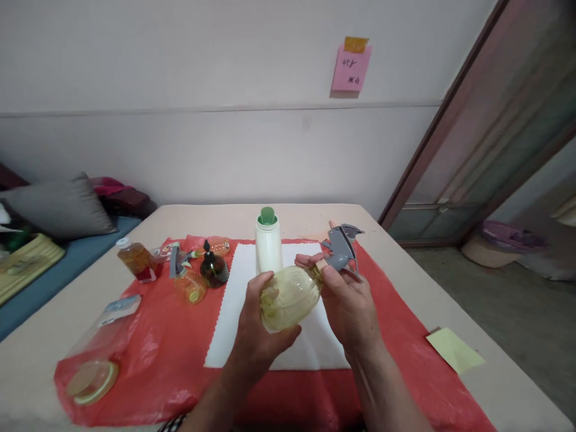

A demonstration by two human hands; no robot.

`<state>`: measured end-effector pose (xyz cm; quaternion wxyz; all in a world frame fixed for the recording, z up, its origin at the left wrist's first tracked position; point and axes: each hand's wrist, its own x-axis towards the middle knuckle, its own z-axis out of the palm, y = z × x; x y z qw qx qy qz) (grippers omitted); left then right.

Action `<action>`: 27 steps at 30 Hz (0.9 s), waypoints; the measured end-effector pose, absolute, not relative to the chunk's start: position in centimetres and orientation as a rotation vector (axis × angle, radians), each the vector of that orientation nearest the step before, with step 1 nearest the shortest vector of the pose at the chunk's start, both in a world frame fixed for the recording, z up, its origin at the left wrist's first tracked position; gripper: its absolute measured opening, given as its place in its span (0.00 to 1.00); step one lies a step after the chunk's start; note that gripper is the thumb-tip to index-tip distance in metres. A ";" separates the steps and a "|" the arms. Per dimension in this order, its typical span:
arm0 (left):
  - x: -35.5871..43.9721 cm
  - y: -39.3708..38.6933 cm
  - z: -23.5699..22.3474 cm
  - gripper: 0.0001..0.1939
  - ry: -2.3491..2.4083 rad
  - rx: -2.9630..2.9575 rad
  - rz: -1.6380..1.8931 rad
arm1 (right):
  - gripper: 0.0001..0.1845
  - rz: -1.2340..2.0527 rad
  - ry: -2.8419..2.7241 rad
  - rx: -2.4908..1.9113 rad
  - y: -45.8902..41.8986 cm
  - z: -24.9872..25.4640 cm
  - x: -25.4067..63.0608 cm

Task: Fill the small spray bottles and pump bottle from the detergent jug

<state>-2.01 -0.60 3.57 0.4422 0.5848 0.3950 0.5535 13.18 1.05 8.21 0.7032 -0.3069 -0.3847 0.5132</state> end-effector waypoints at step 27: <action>-0.3 -1.0 3.6 0.38 0.706 0.907 1.161 | 0.18 1.108 -0.693 -0.696 1.3 7.3 12.4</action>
